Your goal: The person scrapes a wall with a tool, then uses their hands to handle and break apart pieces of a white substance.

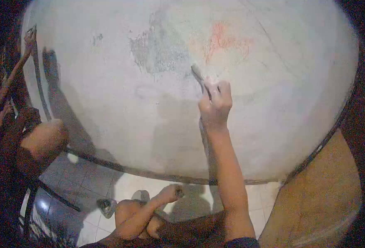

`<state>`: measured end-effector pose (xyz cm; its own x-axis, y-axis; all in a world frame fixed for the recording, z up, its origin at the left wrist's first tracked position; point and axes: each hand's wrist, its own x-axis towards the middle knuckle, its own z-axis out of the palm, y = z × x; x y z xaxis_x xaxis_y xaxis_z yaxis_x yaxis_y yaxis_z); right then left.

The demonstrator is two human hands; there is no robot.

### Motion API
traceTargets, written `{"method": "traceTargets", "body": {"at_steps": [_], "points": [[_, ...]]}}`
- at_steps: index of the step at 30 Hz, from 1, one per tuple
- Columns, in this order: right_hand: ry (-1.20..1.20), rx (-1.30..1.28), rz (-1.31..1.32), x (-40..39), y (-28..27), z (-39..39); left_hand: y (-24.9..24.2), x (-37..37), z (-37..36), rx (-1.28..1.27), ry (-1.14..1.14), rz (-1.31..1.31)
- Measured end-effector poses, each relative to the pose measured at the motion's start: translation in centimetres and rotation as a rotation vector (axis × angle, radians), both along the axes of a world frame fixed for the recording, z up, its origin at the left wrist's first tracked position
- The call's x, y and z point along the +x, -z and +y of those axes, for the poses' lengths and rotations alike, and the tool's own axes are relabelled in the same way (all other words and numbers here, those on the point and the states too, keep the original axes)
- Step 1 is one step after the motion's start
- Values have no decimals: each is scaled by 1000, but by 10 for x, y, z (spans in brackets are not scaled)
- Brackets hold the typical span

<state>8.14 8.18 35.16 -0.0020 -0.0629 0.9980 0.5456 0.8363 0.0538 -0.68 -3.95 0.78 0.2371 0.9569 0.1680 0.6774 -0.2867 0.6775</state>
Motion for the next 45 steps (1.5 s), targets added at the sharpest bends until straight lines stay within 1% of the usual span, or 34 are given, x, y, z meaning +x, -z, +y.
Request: {"method": "traceTargets", "body": {"at_steps": [1,3,4,5,6,7,8,10,11,13,15,16,18,19,22,23,25,26,27,28,29,31,32,33,34,35,36,37,38,40,41,43,44,45], "points": [[2,-11,0,6,12,-1,-7,-1,-3,-119,-2,45],[94,-19,-16,19,39,-1,-9,-1,-2,-166,17,76],[93,-16,-19,25,51,-1,-11,-2,-1,-202,31,110],[94,-16,-20,30,64,2,-11,-2,0,-202,27,112],[98,-13,-18,33,75,4,-9,-2,-3,-122,5,11],[100,-6,-18,31,74,6,-9,-1,-6,-39,-13,-95],[57,-15,9,26,70,9,2,-2,-4,-41,-10,-96],[16,-12,33,21,56,15,34,1,9,-49,-59,-61],[9,23,43,16,42,14,35,2,12,-44,-58,-66],[-1,56,53,1,11,10,35,0,16,-33,25,42],[-54,-20,59,-8,-4,3,39,-3,13,-32,51,63],[-55,-26,59,-10,3,-2,43,-4,10,-18,78,74],[-74,-75,81,-8,11,-6,46,-6,7,-55,51,106],[-74,-92,75,-3,11,3,37,-1,11,-97,26,134],[46,-146,-3,15,60,-2,41,-4,9,-140,14,178],[45,-141,-7,19,74,-2,39,-4,7,-136,13,174],[-42,-9,31,19,91,1,27,-5,4,-253,52,173],[-41,-3,33,17,93,5,23,-5,0,-248,52,175],[-22,20,54,23,94,-1,23,-1,-9,-201,14,116],[0,44,61,20,89,-4,24,-2,-13,-154,-20,42],[-4,53,56,16,78,-2,34,-2,-10,-145,-22,36],[35,46,4,4,48,1,61,-2,3,-12,12,143],[34,42,6,-2,33,-2,56,-2,1,-16,11,146],[1,46,21,-16,17,-1,42,-11,2,-78,-13,105],[-32,47,29,-20,12,0,37,-11,1,-142,-39,57],[-36,37,29,-20,14,2,40,-13,3,-152,-43,57],[-13,20,39,-18,15,2,39,-14,6,-144,-5,123],[10,2,48,-15,18,1,40,-12,5,-137,33,189],[12,-9,48,-9,26,1,41,-11,2,-148,36,189],[118,-48,10,9,52,4,31,-9,0,-86,65,120],[121,-46,3,15,67,1,23,-9,-2,-84,68,112],[202,-10,-46,25,93,-2,9,-11,-5,-182,49,180],[203,-1,-45,24,95,3,19,-13,-3,-172,48,180],[102,-34,-12,22,97,9,41,-14,0,-110,45,161]]}}
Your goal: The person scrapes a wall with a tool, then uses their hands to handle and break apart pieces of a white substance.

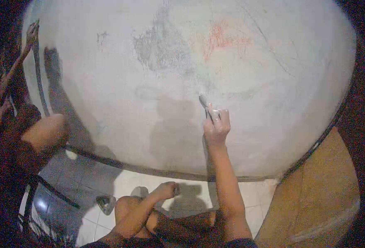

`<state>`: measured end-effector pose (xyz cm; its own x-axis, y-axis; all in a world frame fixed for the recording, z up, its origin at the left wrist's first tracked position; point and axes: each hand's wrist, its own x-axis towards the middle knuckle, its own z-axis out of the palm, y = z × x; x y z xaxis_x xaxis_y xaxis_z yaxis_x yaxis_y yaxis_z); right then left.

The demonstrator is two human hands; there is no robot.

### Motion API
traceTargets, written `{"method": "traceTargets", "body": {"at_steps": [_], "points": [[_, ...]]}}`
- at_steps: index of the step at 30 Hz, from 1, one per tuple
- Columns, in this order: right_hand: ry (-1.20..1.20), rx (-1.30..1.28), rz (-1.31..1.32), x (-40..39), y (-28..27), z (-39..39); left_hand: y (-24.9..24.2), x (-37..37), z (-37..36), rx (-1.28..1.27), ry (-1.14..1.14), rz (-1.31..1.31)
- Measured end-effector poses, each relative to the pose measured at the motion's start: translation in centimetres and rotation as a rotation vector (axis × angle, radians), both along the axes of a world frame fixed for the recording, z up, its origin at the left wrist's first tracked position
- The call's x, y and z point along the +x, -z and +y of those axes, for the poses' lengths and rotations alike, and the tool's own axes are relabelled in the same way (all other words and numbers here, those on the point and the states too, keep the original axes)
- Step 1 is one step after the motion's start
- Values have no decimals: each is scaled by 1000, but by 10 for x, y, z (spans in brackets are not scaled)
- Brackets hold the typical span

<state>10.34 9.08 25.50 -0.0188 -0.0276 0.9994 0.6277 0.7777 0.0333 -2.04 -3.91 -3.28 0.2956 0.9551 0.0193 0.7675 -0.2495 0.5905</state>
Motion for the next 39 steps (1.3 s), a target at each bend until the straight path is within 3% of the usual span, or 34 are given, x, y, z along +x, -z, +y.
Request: {"method": "traceTargets", "body": {"at_steps": [1,4,5,7,8,13,17,20,21,23,25,30,34,37,39], "points": [[-100,-32,39,-4,-5,-1,2,-3,1,62,1,-17],[-10,60,10,-32,-70,3,-6,2,8,71,8,8],[-10,59,16,-36,-87,4,3,1,4,194,2,-55],[-133,27,73,-41,-102,6,-15,1,-1,57,-15,12],[-136,17,76,-39,-100,7,-25,3,0,-66,-30,61],[57,38,41,-4,-55,-1,-38,3,-6,-51,74,114],[-58,-28,40,9,0,6,-26,-4,-9,-7,-39,65],[-33,94,16,1,-11,8,-5,-13,-9,103,-22,-26],[-11,142,-4,-6,-30,5,-36,-12,-11,-63,22,143],[9,196,-21,-20,-67,4,-45,-11,-8,-44,15,108],[-145,104,76,-29,-81,1,-33,-14,-9,-52,13,84],[-14,24,95,-19,-56,0,-5,-10,3,-55,61,190],[66,36,33,5,2,-4,-35,-5,-1,-194,38,171],[-13,106,92,1,-8,5,-50,-9,-3,-199,26,217],[5,134,70,-6,-29,8,-28,-10,-1,-150,38,113]]}}
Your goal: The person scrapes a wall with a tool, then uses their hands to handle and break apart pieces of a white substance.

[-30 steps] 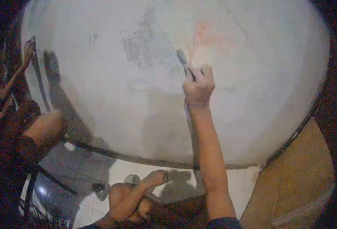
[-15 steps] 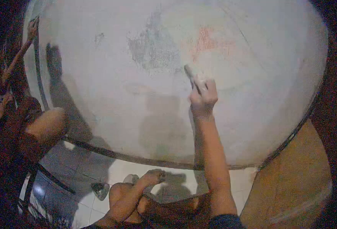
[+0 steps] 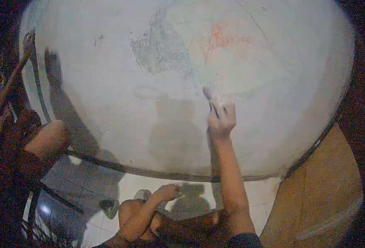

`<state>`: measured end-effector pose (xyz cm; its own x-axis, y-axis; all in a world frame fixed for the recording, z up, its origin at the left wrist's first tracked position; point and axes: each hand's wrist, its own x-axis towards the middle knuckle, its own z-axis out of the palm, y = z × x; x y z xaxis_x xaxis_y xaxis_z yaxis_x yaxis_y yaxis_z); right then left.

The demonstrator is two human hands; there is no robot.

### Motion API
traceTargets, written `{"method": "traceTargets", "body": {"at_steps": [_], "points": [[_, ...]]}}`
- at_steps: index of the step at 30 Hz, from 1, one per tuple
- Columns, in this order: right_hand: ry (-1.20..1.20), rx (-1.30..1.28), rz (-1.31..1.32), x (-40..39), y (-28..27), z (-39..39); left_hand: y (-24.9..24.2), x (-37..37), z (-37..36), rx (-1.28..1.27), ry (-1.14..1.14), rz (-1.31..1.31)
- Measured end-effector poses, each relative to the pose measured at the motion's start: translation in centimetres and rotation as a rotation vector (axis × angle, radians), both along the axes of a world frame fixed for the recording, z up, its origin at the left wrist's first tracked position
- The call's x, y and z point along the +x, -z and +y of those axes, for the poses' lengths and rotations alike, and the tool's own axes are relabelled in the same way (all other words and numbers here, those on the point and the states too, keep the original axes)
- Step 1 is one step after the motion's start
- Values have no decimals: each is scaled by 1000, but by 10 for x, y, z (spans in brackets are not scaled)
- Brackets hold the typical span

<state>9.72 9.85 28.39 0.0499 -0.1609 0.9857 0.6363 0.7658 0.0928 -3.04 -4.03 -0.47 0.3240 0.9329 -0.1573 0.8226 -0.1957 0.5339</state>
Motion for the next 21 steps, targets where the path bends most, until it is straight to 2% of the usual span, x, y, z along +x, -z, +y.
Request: {"method": "traceTargets", "body": {"at_steps": [2,3,4,6,9,12,17,19,21], "points": [[9,19,-18,-14,-31,4,16,-1,9,27,16,42],[-63,-5,31,-24,-46,3,23,-3,11,47,41,90],[-135,-32,79,-29,-53,2,31,-6,12,35,42,93],[-108,-68,68,-21,-57,-5,36,-1,14,75,53,118],[-64,-110,71,-14,-41,-4,24,1,7,55,30,37],[-24,-140,98,-4,-3,-4,67,-1,16,172,92,-4],[-65,-153,158,-4,17,3,6,12,4,-37,34,60],[-55,-86,159,-13,-4,4,1,9,7,-89,20,74],[-58,-90,170,-24,-40,4,11,9,15,-160,127,149]]}}
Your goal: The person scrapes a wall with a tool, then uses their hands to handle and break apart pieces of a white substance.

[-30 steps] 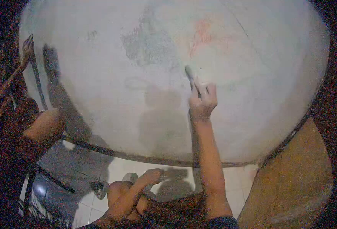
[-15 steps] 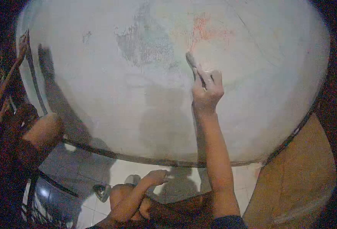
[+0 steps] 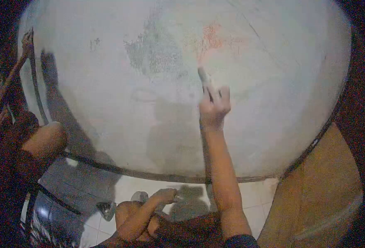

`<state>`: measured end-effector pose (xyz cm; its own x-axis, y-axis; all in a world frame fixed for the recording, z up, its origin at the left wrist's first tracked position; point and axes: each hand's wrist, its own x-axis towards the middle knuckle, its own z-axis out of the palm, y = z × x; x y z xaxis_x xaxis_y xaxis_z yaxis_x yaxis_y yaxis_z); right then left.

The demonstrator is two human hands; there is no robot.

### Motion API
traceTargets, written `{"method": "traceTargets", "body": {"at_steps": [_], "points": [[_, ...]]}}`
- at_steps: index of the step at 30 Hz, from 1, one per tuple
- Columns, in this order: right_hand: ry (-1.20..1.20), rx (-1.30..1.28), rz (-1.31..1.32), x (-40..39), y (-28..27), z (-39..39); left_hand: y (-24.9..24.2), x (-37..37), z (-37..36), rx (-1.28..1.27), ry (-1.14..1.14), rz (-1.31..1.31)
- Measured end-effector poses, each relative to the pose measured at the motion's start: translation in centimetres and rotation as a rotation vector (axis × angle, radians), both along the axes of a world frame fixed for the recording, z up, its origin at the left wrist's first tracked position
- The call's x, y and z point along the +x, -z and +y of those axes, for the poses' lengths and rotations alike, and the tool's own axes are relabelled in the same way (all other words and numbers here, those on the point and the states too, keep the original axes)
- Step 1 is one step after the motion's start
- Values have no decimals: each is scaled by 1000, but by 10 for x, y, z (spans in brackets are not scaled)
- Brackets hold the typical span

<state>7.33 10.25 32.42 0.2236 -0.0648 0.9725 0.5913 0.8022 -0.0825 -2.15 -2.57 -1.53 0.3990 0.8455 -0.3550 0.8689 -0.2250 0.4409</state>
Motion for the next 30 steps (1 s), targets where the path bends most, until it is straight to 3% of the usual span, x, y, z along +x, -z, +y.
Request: {"method": "traceTargets", "body": {"at_steps": [3,6,8,10,12,13,15,16,17,18,20,22,24,26,27,28,29,30], "points": [[5,116,18,-14,-52,0,17,-1,4,127,-15,-70],[-7,51,-12,-9,-43,-1,12,-1,0,152,-27,-149],[10,0,3,-4,-14,-1,3,-3,-8,93,-104,-167],[6,-63,52,2,20,-4,-2,-2,-11,187,-92,-145],[43,-149,23,12,64,-7,-27,0,-12,-88,-123,39],[96,-203,-19,21,86,-13,12,-7,-9,35,-50,27],[36,-557,48,48,144,-32,11,-4,-25,95,-32,-19],[-188,-724,242,56,157,-57,3,-4,-29,160,-17,-59],[43,-921,289,65,190,-70,-4,-5,-34,165,-26,-122],[-300,-979,403,66,185,-109,7,-9,-30,188,-38,-113],[-280,-1036,225,95,252,-112,44,-17,-12,206,-29,-228],[-382,-1241,165,116,282,-131,32,-15,-10,237,-16,-218],[-213,-1463,-256,144,320,-129,18,-6,-13,276,18,-201],[-279,-1405,-235,241,535,-60,18,1,-16,269,-40,-203],[-343,-1344,-209,217,618,-30,16,5,-16,266,-93,-203],[-352,-1343,-220,228,568,-50,28,9,-9,268,-106,-204],[-530,-1281,-295,201,524,-79,47,13,-1,276,-109,-290],[-708,-1207,-367,158,421,-90,59,15,7,287,-112,-375]]}}
